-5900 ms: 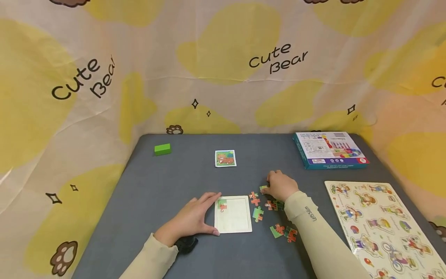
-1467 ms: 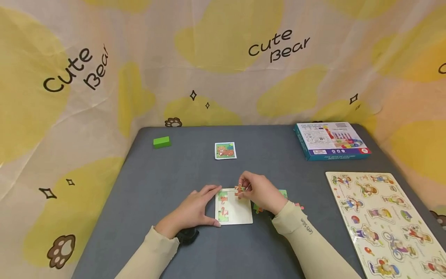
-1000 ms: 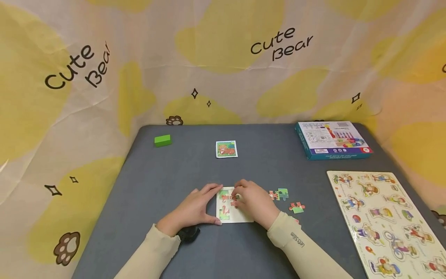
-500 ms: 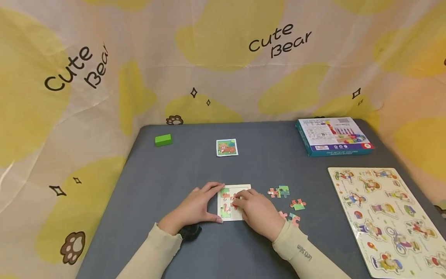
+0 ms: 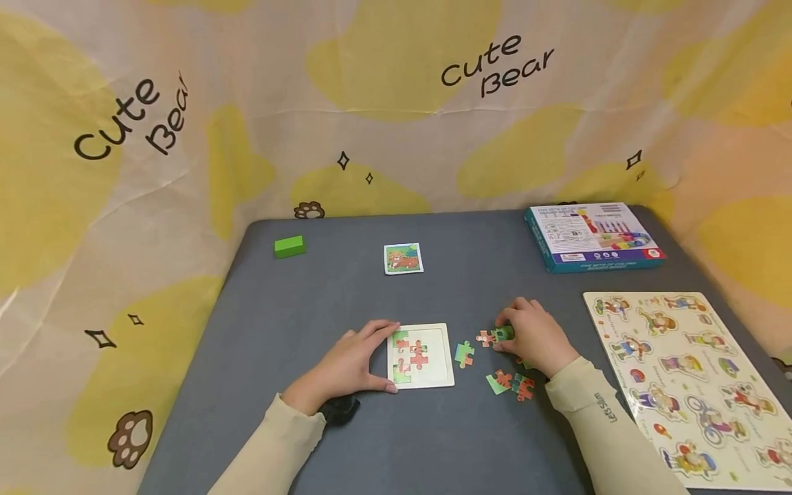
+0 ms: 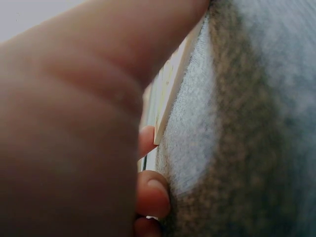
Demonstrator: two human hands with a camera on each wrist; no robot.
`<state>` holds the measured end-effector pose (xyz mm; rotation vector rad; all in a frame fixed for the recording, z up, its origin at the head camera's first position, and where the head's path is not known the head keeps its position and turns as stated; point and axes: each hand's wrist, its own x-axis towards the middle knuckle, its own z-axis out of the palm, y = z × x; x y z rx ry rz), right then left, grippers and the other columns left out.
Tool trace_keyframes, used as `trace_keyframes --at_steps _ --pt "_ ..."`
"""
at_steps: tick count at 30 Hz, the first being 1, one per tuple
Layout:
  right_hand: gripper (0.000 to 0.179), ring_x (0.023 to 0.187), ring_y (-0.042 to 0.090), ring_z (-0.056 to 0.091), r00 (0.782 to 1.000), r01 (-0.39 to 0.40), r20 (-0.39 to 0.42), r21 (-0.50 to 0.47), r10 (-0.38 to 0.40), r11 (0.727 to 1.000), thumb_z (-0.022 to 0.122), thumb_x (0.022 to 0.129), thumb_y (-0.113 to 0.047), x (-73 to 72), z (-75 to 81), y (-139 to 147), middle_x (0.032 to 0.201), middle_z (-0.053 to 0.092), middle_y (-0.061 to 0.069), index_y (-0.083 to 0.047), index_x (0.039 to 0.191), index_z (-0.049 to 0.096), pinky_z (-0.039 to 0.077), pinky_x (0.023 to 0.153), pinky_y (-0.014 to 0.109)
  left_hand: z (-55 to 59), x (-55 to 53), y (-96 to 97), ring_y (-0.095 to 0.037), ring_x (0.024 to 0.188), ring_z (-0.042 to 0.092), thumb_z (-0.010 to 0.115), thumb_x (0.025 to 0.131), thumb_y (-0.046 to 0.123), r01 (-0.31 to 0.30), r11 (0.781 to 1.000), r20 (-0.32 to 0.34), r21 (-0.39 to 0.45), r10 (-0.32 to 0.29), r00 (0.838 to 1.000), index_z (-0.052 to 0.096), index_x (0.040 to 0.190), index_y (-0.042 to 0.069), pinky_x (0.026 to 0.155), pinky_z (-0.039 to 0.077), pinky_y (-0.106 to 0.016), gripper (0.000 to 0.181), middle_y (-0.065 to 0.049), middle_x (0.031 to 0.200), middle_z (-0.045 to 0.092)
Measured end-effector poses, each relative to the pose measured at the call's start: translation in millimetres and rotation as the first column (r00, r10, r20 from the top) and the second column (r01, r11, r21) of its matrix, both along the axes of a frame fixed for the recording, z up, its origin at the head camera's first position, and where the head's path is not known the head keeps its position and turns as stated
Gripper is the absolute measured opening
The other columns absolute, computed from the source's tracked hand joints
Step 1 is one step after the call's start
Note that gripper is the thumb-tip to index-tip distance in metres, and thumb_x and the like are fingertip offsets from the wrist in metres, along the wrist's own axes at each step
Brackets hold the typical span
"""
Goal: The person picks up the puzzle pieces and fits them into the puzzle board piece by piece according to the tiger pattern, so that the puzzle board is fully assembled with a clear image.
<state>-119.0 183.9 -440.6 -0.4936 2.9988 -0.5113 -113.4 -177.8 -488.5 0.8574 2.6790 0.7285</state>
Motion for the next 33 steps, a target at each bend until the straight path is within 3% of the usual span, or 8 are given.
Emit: trace_keyframes --at_steps 9,16,19,24,28,33 --pt "0.020 0.095 0.029 0.053 0.998 -0.045 0.037 -0.070 0.047 0.997 0.092 0.081 -0.016 -6.7 -5.2 -2.0 0.103 0.061 0.008 -0.011 0.093 0.077 0.049 0.087 0.049 0.5 0.4 0.1 -0.023 0.116 0.052 0.093 0.076 0.053 -0.003 1.000 0.001 -0.005 0.003 1.000 0.037 0.164 0.020 0.096 0.040 -0.042 0.109 -0.002 0.161 0.039" --pt "0.028 0.077 0.018 0.050 0.996 -0.071 0.039 -0.154 0.078 0.986 0.090 0.083 -0.007 -4.8 -4.0 -8.1 0.083 0.062 -0.004 -0.016 0.082 0.064 0.045 0.070 0.036 1.8 0.2 -0.3 -0.022 0.119 0.053 0.093 0.077 0.052 0.006 1.000 0.003 0.000 -0.006 1.000 0.036 0.165 0.019 0.095 0.040 -0.041 0.109 -0.003 0.162 0.039" --pt "0.022 0.073 0.014 0.054 0.997 -0.064 0.033 -0.260 0.075 0.964 0.084 0.088 -0.003 -4.7 3.0 -15.5 0.081 0.063 -0.006 -0.016 0.087 0.066 0.048 0.068 0.033 3.0 -0.6 -0.1 -0.022 0.121 0.052 0.092 0.077 0.051 0.009 1.000 0.005 -0.002 -0.009 1.000 0.036 0.165 0.020 0.095 0.039 -0.041 0.109 -0.002 0.162 0.038" --pt "0.012 0.080 0.017 0.060 0.997 -0.067 0.006 -0.422 0.077 0.904 0.076 0.095 0.001 -11.7 21.0 -33.3 0.093 0.064 0.001 -0.005 0.105 0.074 0.055 0.074 0.034 4.6 -2.0 -0.6 -0.023 0.120 0.052 0.093 0.077 0.050 0.006 1.000 0.002 0.001 -0.006 1.000 0.036 0.165 0.019 0.095 0.039 -0.041 0.109 -0.003 0.161 0.039" --pt "0.018 0.075 0.019 0.061 0.996 -0.055 0.037 -0.487 0.084 0.872 0.073 0.097 -0.001 -18.2 28.2 -49.0 0.100 0.066 0.005 -0.004 0.115 0.076 0.055 0.067 0.033 4.8 -2.3 -1.1 -0.021 0.124 0.053 0.093 0.076 0.050 0.007 1.000 -0.012 0.007 -0.007 1.000 0.038 0.164 0.018 0.096 0.039 -0.042 0.108 -0.003 0.160 0.040" --pt "0.020 0.072 0.023 0.065 0.992 0.001 0.108 -0.539 0.068 0.842 0.076 0.095 -0.003 -25.2 24.2 -64.5 0.105 0.072 0.007 -0.005 0.116 0.076 0.056 0.065 0.034 4.8 -0.9 -0.3 -0.021 0.131 0.052 0.093 0.076 0.051 0.022 1.000 -0.003 0.020 -0.022 1.000 0.039 0.163 0.016 0.099 0.038 -0.044 0.108 -0.004 0.159 0.041"
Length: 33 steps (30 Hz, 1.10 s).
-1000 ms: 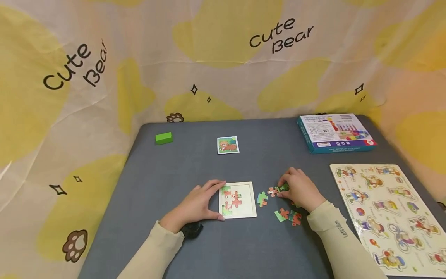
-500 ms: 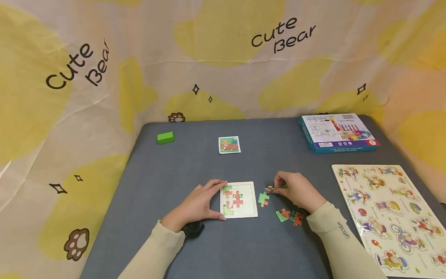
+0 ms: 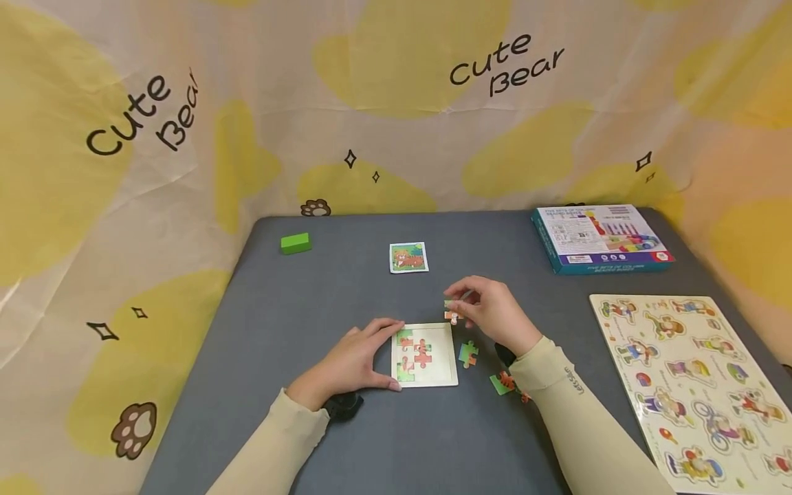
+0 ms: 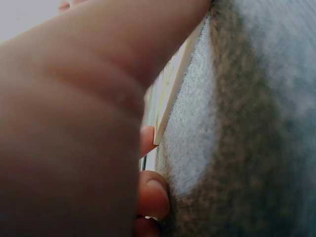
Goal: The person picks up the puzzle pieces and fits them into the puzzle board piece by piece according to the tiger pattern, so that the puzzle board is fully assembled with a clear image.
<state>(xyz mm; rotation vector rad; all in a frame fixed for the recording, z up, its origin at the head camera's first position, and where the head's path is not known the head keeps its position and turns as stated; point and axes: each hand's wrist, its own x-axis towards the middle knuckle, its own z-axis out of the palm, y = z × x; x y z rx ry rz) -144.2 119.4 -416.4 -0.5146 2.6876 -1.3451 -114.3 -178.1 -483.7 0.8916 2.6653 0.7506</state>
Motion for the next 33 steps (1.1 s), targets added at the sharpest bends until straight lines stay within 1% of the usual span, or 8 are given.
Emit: trace_keyframes --at_steps 4,9,13,18,22,26,29,33 --pt "0.022 0.083 0.021 0.067 0.999 -0.037 0.008 0.000 0.037 0.999 0.080 0.093 -0.005 -3.8 -3.2 -9.1 0.108 0.071 0.006 -0.006 0.115 0.077 0.058 0.074 0.035 -0.2 0.1 0.2 -0.020 0.130 0.052 0.092 0.077 0.053 0.000 1.000 -0.004 -0.007 0.000 1.000 0.039 0.163 0.017 0.098 0.038 -0.043 0.108 -0.003 0.159 0.041" --pt "0.026 0.091 0.019 0.065 0.990 -0.142 0.020 0.024 0.142 0.990 0.078 0.092 0.001 -3.3 -4.5 -17.0 0.105 0.070 0.003 -0.003 0.118 0.074 0.057 0.082 0.036 -1.3 -2.1 1.6 -0.019 0.131 0.051 0.092 0.077 0.054 0.010 1.000 -0.021 -0.003 -0.010 1.000 0.039 0.163 0.017 0.096 0.039 -0.040 0.108 -0.003 0.159 0.042" --pt "0.022 0.086 0.019 0.063 0.975 -0.205 0.085 0.016 0.203 0.979 0.068 0.100 0.002 -0.6 -7.0 -27.0 0.099 0.066 0.003 -0.003 0.121 0.069 0.056 0.077 0.036 -2.8 -0.9 -0.1 -0.018 0.132 0.051 0.092 0.076 0.055 0.017 1.000 -0.020 -0.004 -0.017 1.000 0.039 0.163 0.016 0.097 0.039 -0.041 0.108 -0.003 0.159 0.042" --pt "0.024 0.073 0.023 0.059 0.959 -0.222 0.166 -0.061 0.229 0.973 0.060 0.104 0.003 -0.8 -13.2 -42.2 0.109 0.059 0.011 -0.003 0.127 0.062 0.055 0.063 0.038 -3.6 0.3 -2.7 -0.018 0.132 0.052 0.092 0.076 0.055 0.013 1.000 -0.031 0.001 -0.013 0.999 0.041 0.162 0.014 0.096 0.039 -0.041 0.108 -0.004 0.158 0.042" --pt "0.033 0.067 0.020 0.055 0.966 -0.219 0.138 -0.022 0.220 0.975 0.064 0.101 0.007 -0.6 -18.0 -51.8 0.116 0.060 0.012 -0.004 0.131 0.057 0.050 0.059 0.033 -0.7 0.1 -3.2 -0.019 0.131 0.053 0.091 0.077 0.056 0.013 1.000 -0.033 0.007 -0.013 0.999 0.042 0.161 0.013 0.095 0.039 -0.042 0.107 -0.005 0.157 0.043" --pt "0.032 0.083 0.017 0.064 0.979 -0.183 0.094 0.027 0.180 0.983 0.068 0.099 0.004 3.3 -22.9 -57.9 0.116 0.068 0.007 -0.009 0.127 0.059 0.053 0.073 0.034 -1.0 1.1 -3.6 -0.018 0.131 0.053 0.091 0.076 0.056 0.010 1.000 -0.022 0.000 -0.010 1.000 0.041 0.162 0.015 0.096 0.039 -0.041 0.107 -0.003 0.157 0.043" --pt "0.027 0.097 0.017 0.066 0.985 -0.161 0.077 0.047 0.157 0.986 0.070 0.099 0.001 5.2 -24.7 -60.1 0.115 0.071 0.004 -0.013 0.121 0.062 0.053 0.084 0.036 -2.4 1.1 -3.1 -0.018 0.131 0.053 0.091 0.076 0.055 0.006 1.000 -0.009 -0.004 -0.006 1.000 0.040 0.162 0.016 0.096 0.038 -0.040 0.107 -0.003 0.158 0.043" --pt "0.029 0.085 0.016 0.064 0.988 -0.138 0.081 0.069 0.133 0.988 0.074 0.096 0.000 6.9 -22.6 -64.8 0.106 0.071 0.003 -0.010 0.120 0.062 0.053 0.079 0.036 -1.8 -0.6 -3.2 -0.018 0.131 0.053 0.091 0.077 0.055 0.006 1.000 -0.014 0.002 -0.006 1.000 0.040 0.162 0.015 0.096 0.039 -0.040 0.107 -0.003 0.159 0.042"
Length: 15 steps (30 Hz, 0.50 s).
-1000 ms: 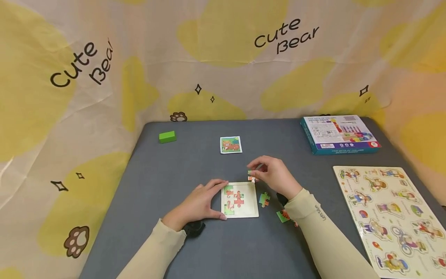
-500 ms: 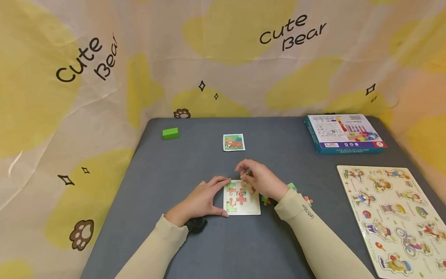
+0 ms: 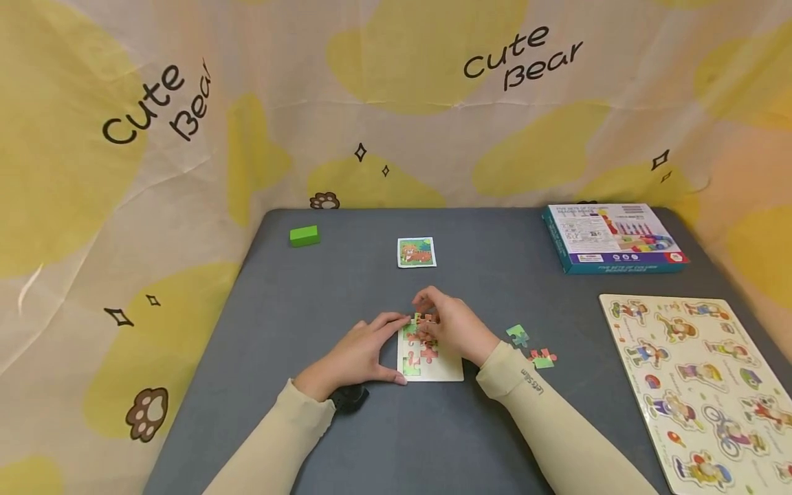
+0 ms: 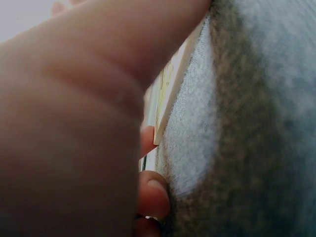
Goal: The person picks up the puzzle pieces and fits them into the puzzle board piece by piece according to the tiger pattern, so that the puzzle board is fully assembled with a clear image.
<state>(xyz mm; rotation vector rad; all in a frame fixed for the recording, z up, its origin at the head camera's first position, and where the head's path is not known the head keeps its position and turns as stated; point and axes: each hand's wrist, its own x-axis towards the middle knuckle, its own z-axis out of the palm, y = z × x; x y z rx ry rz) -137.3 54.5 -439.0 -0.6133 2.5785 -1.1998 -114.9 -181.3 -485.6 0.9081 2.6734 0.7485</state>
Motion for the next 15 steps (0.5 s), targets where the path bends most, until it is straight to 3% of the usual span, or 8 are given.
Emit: trace_keyframes --at_steps 5,7,15 --pt "0.013 0.071 0.010 0.060 1.000 -0.004 -0.020 0.011 0.004 1.000 0.081 0.091 -0.004 3.9 -1.2 -6.3 0.080 0.068 -0.005 -0.012 0.094 0.071 0.051 0.068 0.029 0.3 -0.4 -0.3 -0.017 0.132 0.053 0.091 0.076 0.056 -0.002 1.000 -0.010 -0.005 0.002 1.000 0.041 0.162 0.014 0.096 0.038 -0.039 0.108 -0.002 0.159 0.042" --pt "0.015 0.069 0.008 0.059 0.999 -0.011 -0.031 0.016 0.012 1.000 0.084 0.089 -0.006 5.5 -3.2 -8.4 0.076 0.067 -0.008 -0.015 0.084 0.072 0.050 0.065 0.027 -0.5 -0.3 -0.4 -0.017 0.133 0.052 0.091 0.076 0.057 0.000 1.000 -0.012 -0.014 -0.001 1.000 0.040 0.162 0.014 0.096 0.038 -0.039 0.109 -0.002 0.159 0.042" --pt "0.024 0.063 0.011 0.055 1.000 0.001 -0.021 0.041 0.000 0.999 0.091 0.082 -0.009 10.8 -9.0 -16.3 0.069 0.060 -0.006 -0.015 0.079 0.068 0.045 0.060 0.027 -0.4 -0.3 -2.2 -0.020 0.133 0.054 0.091 0.077 0.055 0.022 1.000 -0.033 0.008 -0.022 0.999 0.044 0.160 0.013 0.097 0.039 -0.042 0.104 -0.005 0.158 0.043"
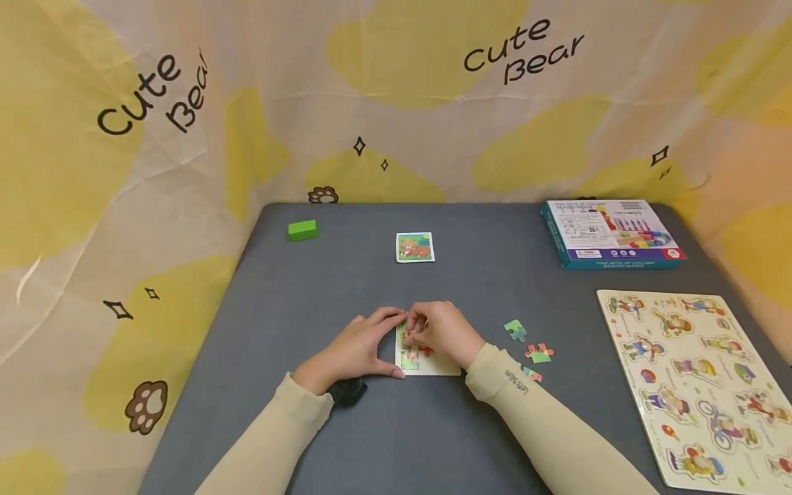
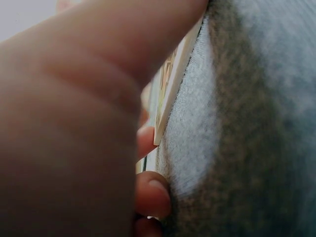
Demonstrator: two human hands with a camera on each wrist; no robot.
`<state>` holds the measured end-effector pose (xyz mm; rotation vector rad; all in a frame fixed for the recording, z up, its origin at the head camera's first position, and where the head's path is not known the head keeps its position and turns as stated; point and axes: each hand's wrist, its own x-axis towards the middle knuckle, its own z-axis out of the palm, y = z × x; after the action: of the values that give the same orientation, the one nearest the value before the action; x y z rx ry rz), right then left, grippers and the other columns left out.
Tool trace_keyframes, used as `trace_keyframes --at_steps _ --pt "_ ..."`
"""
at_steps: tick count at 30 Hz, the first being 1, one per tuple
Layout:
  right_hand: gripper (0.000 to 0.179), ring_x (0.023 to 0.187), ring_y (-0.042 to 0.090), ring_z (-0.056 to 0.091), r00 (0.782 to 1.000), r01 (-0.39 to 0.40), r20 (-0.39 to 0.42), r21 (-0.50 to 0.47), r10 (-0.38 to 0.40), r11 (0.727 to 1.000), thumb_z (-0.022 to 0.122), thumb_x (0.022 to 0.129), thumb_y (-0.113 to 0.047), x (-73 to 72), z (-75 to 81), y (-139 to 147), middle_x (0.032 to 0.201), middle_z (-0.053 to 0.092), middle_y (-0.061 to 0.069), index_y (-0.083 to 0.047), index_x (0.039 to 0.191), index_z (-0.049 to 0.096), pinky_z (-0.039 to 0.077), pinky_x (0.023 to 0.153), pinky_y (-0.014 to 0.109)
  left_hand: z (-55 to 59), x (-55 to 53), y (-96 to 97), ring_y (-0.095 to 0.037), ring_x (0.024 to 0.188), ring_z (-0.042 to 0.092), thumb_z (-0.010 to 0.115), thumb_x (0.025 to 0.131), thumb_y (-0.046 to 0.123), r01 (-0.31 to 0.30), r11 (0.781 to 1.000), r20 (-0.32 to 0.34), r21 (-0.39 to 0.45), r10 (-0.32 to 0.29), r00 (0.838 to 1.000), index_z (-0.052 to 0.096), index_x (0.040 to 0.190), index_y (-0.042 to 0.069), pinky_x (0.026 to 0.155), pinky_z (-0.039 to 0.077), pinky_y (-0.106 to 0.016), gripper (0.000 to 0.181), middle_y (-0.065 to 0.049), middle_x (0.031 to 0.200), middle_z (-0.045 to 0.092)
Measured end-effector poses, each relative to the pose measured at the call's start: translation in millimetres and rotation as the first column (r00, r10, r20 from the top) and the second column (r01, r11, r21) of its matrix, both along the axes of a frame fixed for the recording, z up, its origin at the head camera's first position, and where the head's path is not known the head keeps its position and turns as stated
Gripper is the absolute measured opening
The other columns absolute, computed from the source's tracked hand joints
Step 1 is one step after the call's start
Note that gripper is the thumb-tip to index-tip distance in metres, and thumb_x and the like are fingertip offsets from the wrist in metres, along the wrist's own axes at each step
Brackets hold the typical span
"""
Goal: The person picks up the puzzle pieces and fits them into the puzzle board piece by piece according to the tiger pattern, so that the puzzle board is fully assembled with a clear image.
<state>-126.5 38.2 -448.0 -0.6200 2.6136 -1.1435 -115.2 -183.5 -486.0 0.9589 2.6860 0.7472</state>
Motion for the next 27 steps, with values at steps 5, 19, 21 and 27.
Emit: trace_keyframes --at_steps 5,19,21,27 --pt "0.020 0.066 0.013 0.053 0.988 0.004 -0.153 0.177 0.023 0.984 0.092 0.082 -0.020 5.5 -4.1 -5.6 0.075 0.057 -0.006 -0.015 0.086 0.073 0.046 0.063 0.030 0.1 -1.2 -1.8 -0.021 0.130 0.057 0.091 0.076 0.055 -0.002 0.999 -0.008 -0.032 0.002 1.000 0.049 0.158 0.016 0.101 0.039 -0.047 0.100 -0.005 0.159 0.043" --pt "0.033 0.118 0.023 0.062 0.768 -0.069 -0.486 0.585 0.417 0.808 0.072 0.101 -0.029 48.1 -12.9 1.2 0.131 0.068 0.004 -0.014 0.131 0.074 0.051 0.098 0.040 4.0 -2.1 -4.3 -0.024 0.128 0.059 0.092 0.077 0.053 -0.005 1.000 -0.017 -0.031 0.004 1.000 0.050 0.157 0.014 0.100 0.041 -0.049 0.098 -0.007 0.159 0.043" --pt "0.038 0.124 0.024 0.061 0.774 -0.041 -0.489 0.594 0.401 0.803 0.071 0.102 -0.030 52.6 -15.4 1.3 0.137 0.065 0.004 -0.013 0.136 0.071 0.049 0.103 0.040 3.3 -3.1 -3.8 -0.024 0.128 0.059 0.091 0.077 0.054 -0.002 1.000 -0.026 -0.030 0.001 1.000 0.050 0.157 0.015 0.100 0.041 -0.049 0.098 -0.007 0.159 0.043" --pt "0.043 0.132 0.028 0.056 0.772 -0.010 -0.507 0.594 0.384 0.804 0.072 0.100 -0.026 63.9 -20.0 3.8 0.144 0.061 0.009 -0.008 0.139 0.068 0.043 0.111 0.041 -0.3 -2.5 0.9 -0.024 0.130 0.058 0.090 0.078 0.055 0.015 0.999 -0.035 -0.037 -0.016 0.999 0.049 0.158 0.016 0.100 0.041 -0.049 0.098 -0.007 0.160 0.043"
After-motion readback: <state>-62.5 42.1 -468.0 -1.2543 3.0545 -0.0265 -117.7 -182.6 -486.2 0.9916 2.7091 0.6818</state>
